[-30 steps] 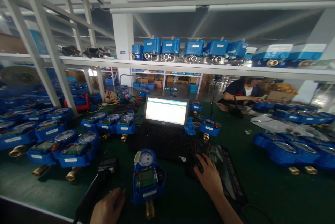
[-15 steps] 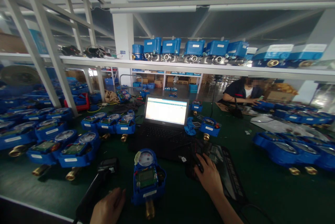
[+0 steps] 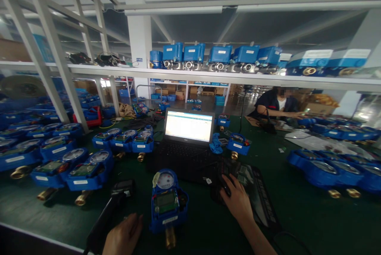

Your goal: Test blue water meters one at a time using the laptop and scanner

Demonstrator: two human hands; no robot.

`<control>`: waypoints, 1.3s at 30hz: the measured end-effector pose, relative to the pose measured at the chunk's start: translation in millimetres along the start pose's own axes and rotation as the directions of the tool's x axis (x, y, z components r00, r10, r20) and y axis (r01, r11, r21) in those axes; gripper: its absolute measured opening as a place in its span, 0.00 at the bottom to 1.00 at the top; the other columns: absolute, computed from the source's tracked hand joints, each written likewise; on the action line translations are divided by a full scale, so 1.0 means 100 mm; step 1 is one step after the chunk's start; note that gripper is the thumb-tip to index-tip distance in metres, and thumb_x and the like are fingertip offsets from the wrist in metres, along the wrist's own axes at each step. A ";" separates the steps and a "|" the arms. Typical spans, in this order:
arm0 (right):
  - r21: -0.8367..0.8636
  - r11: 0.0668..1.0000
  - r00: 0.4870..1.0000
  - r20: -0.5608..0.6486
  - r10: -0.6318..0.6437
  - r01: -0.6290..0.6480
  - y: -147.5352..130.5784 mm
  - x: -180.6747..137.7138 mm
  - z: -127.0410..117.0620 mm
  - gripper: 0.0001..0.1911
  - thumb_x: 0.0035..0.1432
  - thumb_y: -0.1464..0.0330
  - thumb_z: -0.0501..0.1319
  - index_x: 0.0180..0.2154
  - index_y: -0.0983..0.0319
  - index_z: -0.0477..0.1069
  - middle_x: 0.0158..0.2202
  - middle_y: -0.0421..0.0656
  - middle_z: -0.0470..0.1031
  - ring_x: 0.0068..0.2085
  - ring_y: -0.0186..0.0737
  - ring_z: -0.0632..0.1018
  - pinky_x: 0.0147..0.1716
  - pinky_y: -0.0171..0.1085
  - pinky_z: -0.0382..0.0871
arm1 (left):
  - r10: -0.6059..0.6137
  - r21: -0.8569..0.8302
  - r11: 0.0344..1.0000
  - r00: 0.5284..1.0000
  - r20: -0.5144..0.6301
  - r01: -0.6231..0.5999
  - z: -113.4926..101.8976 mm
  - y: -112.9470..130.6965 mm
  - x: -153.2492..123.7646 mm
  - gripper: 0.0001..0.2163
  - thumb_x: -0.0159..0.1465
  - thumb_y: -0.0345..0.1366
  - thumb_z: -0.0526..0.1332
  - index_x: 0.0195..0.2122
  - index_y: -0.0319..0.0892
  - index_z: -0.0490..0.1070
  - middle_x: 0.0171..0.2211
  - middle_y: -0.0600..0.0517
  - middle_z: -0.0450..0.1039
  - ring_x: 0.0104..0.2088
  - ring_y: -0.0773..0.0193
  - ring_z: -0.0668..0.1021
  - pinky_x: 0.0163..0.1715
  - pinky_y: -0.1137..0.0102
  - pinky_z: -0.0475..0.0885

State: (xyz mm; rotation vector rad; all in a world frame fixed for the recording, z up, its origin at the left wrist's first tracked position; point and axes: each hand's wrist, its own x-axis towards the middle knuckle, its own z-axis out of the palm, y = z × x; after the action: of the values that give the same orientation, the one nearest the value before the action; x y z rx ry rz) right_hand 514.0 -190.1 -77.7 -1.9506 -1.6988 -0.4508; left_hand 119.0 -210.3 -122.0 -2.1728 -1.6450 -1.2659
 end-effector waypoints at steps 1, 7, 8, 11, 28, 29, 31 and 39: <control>-0.006 1.000 1.000 0.002 0.008 -0.008 0.00 0.00 0.00 0.24 0.60 0.61 0.50 0.56 0.59 0.67 0.58 0.50 0.64 0.53 0.52 0.71 0.50 0.50 0.69 | 0.003 0.002 1.000 1.000 -0.001 -0.003 0.00 0.00 0.00 0.24 0.70 0.46 0.41 0.21 0.44 0.62 0.14 0.57 0.64 0.14 0.70 0.70 0.17 0.74 0.59; -0.017 0.999 0.999 0.009 0.046 -0.046 0.00 0.00 -0.01 0.25 0.60 0.61 0.50 0.56 0.61 0.66 0.58 0.51 0.63 0.53 0.54 0.71 0.50 0.50 0.69 | 0.018 0.018 1.000 1.000 -0.007 -0.018 0.01 -0.01 0.00 0.23 0.70 0.45 0.42 0.21 0.44 0.62 0.14 0.57 0.63 0.13 0.70 0.68 0.17 0.73 0.58; -0.018 0.998 0.999 0.010 0.052 -0.052 0.00 0.00 -0.01 0.25 0.60 0.61 0.49 0.57 0.61 0.66 0.58 0.51 0.63 0.53 0.54 0.71 0.50 0.50 0.69 | 0.018 0.020 1.000 1.000 -0.008 -0.018 0.01 -0.01 0.00 0.23 0.70 0.45 0.42 0.21 0.44 0.62 0.14 0.57 0.64 0.13 0.70 0.68 0.17 0.73 0.59; -0.027 0.997 0.997 0.021 0.069 -0.069 -0.02 -0.01 -0.03 0.25 0.60 0.61 0.49 0.56 0.60 0.66 0.58 0.50 0.63 0.53 0.54 0.70 0.49 0.50 0.69 | 0.016 0.022 1.000 1.000 -0.010 -0.016 0.01 -0.01 0.00 0.23 0.70 0.46 0.41 0.21 0.44 0.63 0.15 0.57 0.64 0.14 0.70 0.69 0.17 0.73 0.59; -0.065 0.988 0.990 -0.005 0.138 -0.138 -0.03 -0.01 -0.04 0.27 0.61 0.59 0.46 0.57 0.61 0.65 0.58 0.52 0.62 0.51 0.56 0.71 0.47 0.51 0.70 | -0.014 0.006 1.000 1.000 0.018 0.014 0.02 -0.02 -0.02 0.23 0.70 0.46 0.41 0.21 0.44 0.62 0.15 0.56 0.65 0.14 0.70 0.70 0.17 0.74 0.60; -0.062 0.989 0.991 -0.009 0.134 -0.134 -0.02 -0.01 -0.04 0.27 0.61 0.59 0.46 0.57 0.61 0.65 0.58 0.52 0.62 0.51 0.56 0.71 0.47 0.52 0.70 | -0.016 0.007 1.000 1.000 0.018 0.016 0.03 -0.02 -0.02 0.23 0.70 0.46 0.41 0.21 0.44 0.63 0.15 0.56 0.66 0.14 0.70 0.70 0.17 0.74 0.60; -0.061 0.990 0.992 -0.016 0.127 -0.127 -0.01 -0.01 -0.02 0.27 0.61 0.59 0.46 0.57 0.61 0.65 0.57 0.53 0.62 0.51 0.56 0.70 0.48 0.52 0.69 | -0.014 0.004 1.000 1.000 0.014 0.014 0.03 -0.01 -0.02 0.23 0.70 0.46 0.41 0.22 0.44 0.63 0.16 0.56 0.66 0.15 0.70 0.71 0.18 0.74 0.60; -0.064 0.992 0.994 -0.017 0.111 -0.112 0.00 -0.01 0.00 0.27 0.62 0.59 0.45 0.57 0.63 0.65 0.57 0.53 0.61 0.51 0.56 0.70 0.48 0.52 0.69 | -0.002 0.001 1.000 1.000 -0.001 0.002 0.02 -0.02 -0.01 0.23 0.70 0.46 0.41 0.21 0.44 0.63 0.15 0.56 0.66 0.14 0.70 0.71 0.17 0.74 0.60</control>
State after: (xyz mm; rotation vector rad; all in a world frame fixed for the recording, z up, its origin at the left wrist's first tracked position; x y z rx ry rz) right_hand 513.6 -191.1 -78.3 -2.0725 -1.5752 -0.4821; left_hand 118.0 -209.1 -124.4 -2.1700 -1.6472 -1.2660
